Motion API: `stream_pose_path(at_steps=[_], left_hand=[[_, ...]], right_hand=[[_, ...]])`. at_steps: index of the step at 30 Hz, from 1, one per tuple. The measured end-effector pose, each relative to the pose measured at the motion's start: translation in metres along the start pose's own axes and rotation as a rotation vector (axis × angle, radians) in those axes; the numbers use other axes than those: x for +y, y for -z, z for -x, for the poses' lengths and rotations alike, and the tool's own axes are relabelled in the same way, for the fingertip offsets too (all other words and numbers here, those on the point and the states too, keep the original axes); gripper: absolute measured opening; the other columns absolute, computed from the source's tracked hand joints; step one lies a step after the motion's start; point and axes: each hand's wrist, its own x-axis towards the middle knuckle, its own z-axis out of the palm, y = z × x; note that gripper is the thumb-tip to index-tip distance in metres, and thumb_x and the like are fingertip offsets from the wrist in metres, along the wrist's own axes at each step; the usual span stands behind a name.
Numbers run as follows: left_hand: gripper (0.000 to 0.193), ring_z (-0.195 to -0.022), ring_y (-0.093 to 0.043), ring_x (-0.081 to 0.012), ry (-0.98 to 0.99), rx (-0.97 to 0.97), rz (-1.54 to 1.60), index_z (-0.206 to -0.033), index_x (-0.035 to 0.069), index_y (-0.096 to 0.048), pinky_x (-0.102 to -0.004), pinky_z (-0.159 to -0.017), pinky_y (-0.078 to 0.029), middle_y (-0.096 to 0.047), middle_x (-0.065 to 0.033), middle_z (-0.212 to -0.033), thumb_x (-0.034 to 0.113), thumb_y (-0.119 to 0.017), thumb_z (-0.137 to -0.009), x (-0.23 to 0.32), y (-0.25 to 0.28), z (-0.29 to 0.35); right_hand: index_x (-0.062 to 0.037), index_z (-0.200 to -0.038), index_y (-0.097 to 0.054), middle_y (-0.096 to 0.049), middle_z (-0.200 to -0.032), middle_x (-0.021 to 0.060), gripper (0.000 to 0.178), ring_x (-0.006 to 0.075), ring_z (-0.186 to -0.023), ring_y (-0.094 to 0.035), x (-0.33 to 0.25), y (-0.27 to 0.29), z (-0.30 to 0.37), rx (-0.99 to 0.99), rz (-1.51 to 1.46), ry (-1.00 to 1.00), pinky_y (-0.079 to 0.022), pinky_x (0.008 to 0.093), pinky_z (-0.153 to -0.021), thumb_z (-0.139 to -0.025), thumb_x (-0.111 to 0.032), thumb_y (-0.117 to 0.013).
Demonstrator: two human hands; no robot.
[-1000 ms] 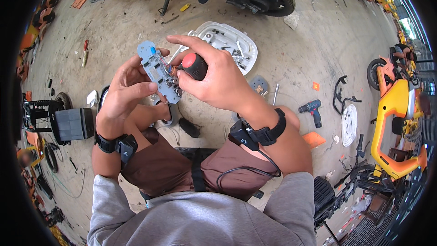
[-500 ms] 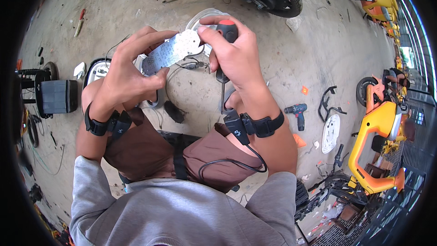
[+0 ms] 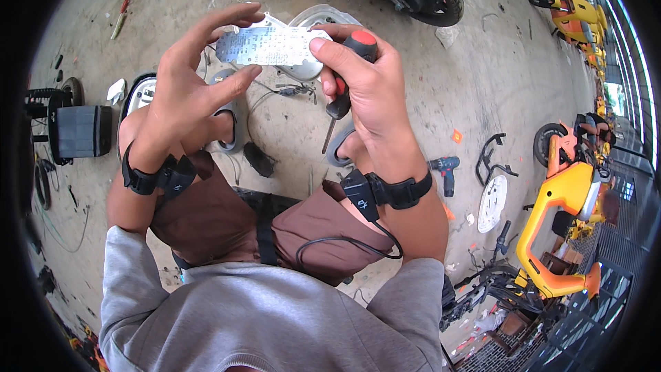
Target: The person uses a screwdriver to disassemble an electronic light component, removes a circuit board, and unscrews internal screws.
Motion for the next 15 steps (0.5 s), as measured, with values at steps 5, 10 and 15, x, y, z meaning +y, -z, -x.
stream_pose_path(at_steps=[5,10,15], left_hand=[[0.079,-0.123,-0.057,-0.0269,0.121,0.073,0.055,-0.142,0.008,-0.044,-0.0408,-0.103,-0.046,-0.060,-0.0136,-0.130,0.021,-0.083,-0.075,-0.010,0.003,-0.004],[0.085,-0.122,-0.057,-0.0264,0.252,0.033,0.434,-0.149,0.004,-0.027,-0.0379,-0.103,-0.047,-0.057,-0.0212,-0.130,0.012,-0.078,-0.082,-0.015,0.002,-0.007],[0.078,-0.113,-0.061,-0.0212,0.431,-0.019,0.751,-0.152,-0.001,-0.019,-0.0327,-0.099,-0.049,-0.061,-0.0214,-0.123,-0.003,-0.065,-0.089,-0.002,0.006,-0.012]], right_hand=[[0.0030,-0.111,-0.064,-0.059,-0.074,0.0043,0.027,0.0105,-0.051,-0.048,-0.004,0.011,-0.004,-0.067,-0.182,-0.011,-0.038,0.0273,-0.045,-0.089,-0.012,-0.066],[0.0019,-0.114,-0.063,-0.058,-0.073,0.0038,0.027,0.0103,-0.049,-0.048,-0.008,0.015,-0.001,-0.160,-0.309,-0.049,-0.038,0.0276,-0.043,-0.090,-0.011,-0.064],[-0.0003,-0.115,-0.063,-0.059,-0.075,0.0037,0.028,0.0100,-0.050,-0.049,-0.006,0.019,0.001,-0.217,-0.442,-0.106,-0.038,0.0270,-0.043,-0.089,-0.011,-0.064]])
